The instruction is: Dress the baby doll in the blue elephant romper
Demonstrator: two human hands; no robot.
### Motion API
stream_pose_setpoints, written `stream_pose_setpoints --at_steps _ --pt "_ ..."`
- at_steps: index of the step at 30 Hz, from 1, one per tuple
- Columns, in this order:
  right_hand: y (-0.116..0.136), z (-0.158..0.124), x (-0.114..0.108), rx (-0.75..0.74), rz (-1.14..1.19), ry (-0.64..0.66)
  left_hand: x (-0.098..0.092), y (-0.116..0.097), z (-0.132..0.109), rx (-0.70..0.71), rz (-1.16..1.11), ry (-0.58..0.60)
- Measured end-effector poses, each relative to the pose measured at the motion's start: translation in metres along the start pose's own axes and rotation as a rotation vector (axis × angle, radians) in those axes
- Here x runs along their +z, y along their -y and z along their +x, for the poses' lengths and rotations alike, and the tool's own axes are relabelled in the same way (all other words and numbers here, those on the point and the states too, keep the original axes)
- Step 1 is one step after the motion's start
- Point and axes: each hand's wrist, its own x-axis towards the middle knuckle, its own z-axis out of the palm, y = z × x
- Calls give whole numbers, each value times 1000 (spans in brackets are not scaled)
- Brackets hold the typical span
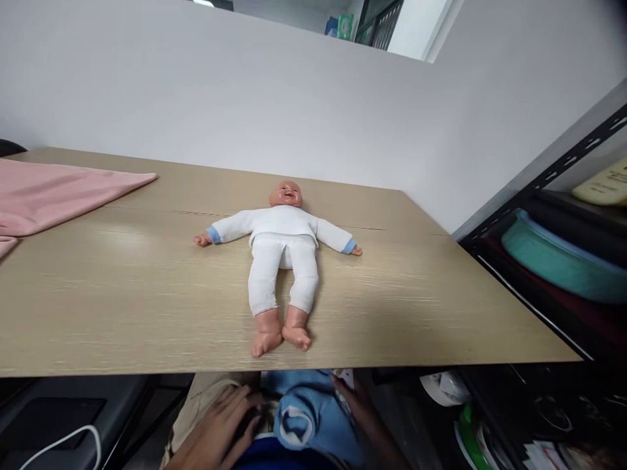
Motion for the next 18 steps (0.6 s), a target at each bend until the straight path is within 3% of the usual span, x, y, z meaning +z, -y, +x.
stream_pose_setpoints --at_steps 3,6,8,11,12,15,17,18 --pt "14 -14 -9 -5 27 -39 -1 -6 -6 36 -19 -8" --pt "41 -36 -15 -82 -50 96 -8 -14 -8 50 -98 -27" --pt "66 -54 -17 -328 -173 246 -17 -21 -5 82 -156 -17" --pt "112 -74 -20 -999 -380 306 -37 -35 8 166 -199 -20" --pt "130 -79 -22 -1162 -441 286 -45 -40 16 213 -211 -47" --pt "184 -88 -35 -1361 -488 263 -76 -59 46 350 -312 -93" --pt "217 -90 -49 -1377 -415 222 -100 -73 66 292 -390 44" --pt "232 -91 -57 -1341 -380 213 -113 -80 75 217 -413 50"
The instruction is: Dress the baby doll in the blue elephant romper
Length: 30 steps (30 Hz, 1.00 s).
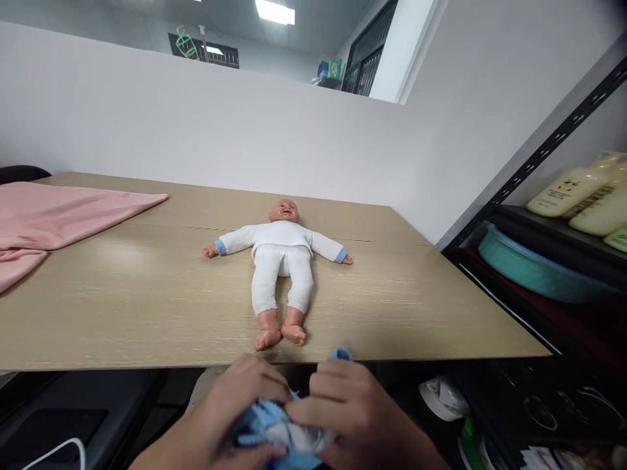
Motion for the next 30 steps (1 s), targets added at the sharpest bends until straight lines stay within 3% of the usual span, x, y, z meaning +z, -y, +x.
stream_pose_setpoints --at_steps 4,7,11,14,17,22,27,30 --pt "-1 31 -40 213 112 -26 -34 -26 28 -80 42 -128" --pt "-13 45 -57 262 144 48 -53 -32 40 -63 200 -180" --pt "-31 59 -67 203 178 186 -69 -35 48 -206 193 -141" --pt "-36 70 -70 231 264 113 -78 -40 53 -309 161 -55" --pt "-31 80 -73 312 287 53 -85 -46 61 -229 268 -24" --pt "-22 89 -78 371 178 54 -89 -54 69 -95 405 -144" --pt "-20 89 -87 347 194 184 -82 -61 64 -232 285 -293" --pt "-24 86 -84 247 239 271 -79 -64 66 -297 189 -272"
